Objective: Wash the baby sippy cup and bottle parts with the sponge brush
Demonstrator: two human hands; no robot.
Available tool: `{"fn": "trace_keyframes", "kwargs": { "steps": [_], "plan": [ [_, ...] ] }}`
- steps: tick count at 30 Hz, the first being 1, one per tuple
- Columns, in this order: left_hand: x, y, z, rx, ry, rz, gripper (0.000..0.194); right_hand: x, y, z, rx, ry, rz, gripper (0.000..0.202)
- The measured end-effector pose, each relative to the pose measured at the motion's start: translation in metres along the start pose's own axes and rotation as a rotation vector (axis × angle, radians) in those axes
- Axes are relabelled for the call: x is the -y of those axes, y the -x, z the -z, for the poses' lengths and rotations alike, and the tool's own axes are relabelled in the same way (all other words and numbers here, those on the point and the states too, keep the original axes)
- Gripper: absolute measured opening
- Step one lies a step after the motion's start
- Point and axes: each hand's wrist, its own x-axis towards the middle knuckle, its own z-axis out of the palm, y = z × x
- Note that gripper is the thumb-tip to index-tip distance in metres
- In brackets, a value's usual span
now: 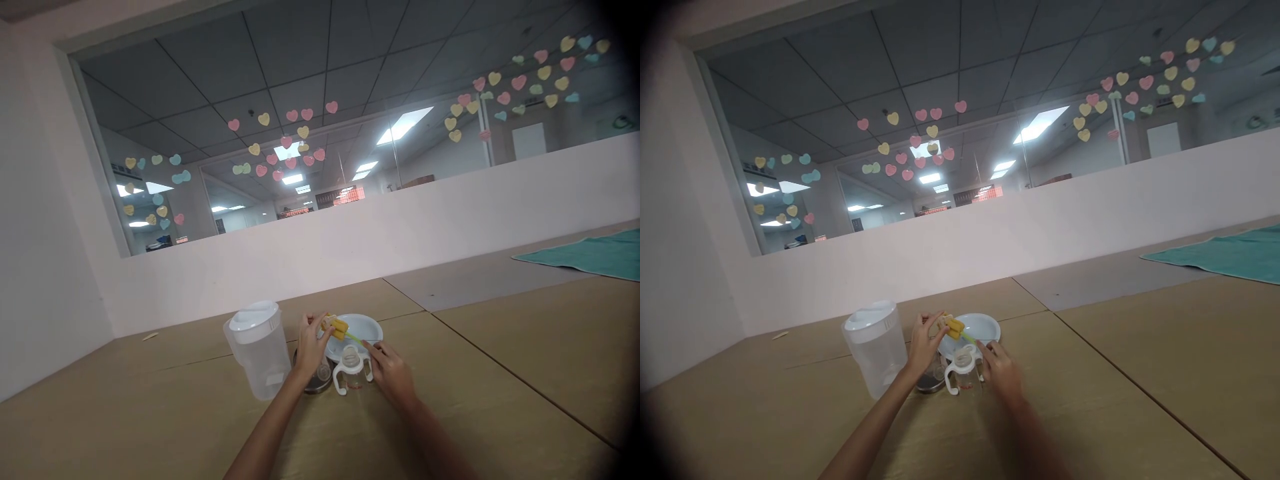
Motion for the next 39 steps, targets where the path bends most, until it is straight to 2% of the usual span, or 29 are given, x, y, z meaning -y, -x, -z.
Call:
{"fn": "trace_keyframes", "kwargs": {
  "steps": [6,11,14,18,21,24,27,29,31,33,35,36,39],
  "plan": [
    [0.006,-0.003,-0.002,0.099,0.058,0.005,0.034,-0.001,0.000,-0.003,-0.022,-0.025,0.023,0.036],
    [0.008,-0.007,-0.008,0.006,0.084,0.113,0.036,-0.001,0.000,-0.004,0.000,-0.017,0.017,0.038],
    [0.011,-0.009,-0.015,-0.033,0.209,0.182,0.035,-0.001,0.001,-0.005,0.025,-0.004,-0.008,0.038],
    [0.014,-0.012,-0.022,0.012,0.477,0.311,0.047,-0.001,0.001,-0.006,0.025,-0.011,-0.031,0.038],
    [0.013,-0.012,-0.024,0.041,0.621,0.336,0.049,-0.002,0.001,-0.008,0.019,-0.010,-0.048,0.039],
    [0.013,-0.012,-0.024,0.018,0.694,0.361,0.052,-0.003,0.001,-0.008,0.051,0.017,-0.112,0.039],
    [0.018,-0.013,-0.022,-0.049,0.654,0.379,0.055,-0.002,0.000,-0.004,0.070,0.052,-0.238,0.037],
    [0.022,-0.014,-0.019,-0.094,0.620,0.389,0.054,-0.001,-0.002,0.001,0.016,0.039,-0.311,0.034],
    [0.025,-0.015,-0.017,-0.125,0.586,0.392,0.051,0.002,-0.004,0.005,-0.082,-0.032,-0.296,0.034],
    [0.027,-0.015,-0.014,-0.134,0.555,0.386,0.047,0.004,-0.005,0.007,-0.136,-0.118,-0.186,0.035],
    [0.026,-0.014,-0.012,-0.121,0.522,0.369,0.045,0.004,-0.005,0.006,-0.112,-0.142,-0.108,0.037],
    [0.026,-0.012,-0.010,-0.109,0.501,0.358,0.044,0.003,-0.005,0.005,-0.085,-0.119,-0.119,0.038],
    [0.026,-0.007,-0.002,-0.078,0.423,0.326,0.036,-0.001,-0.004,0.004,-0.027,0.002,-0.303,0.038]
  ]
}}
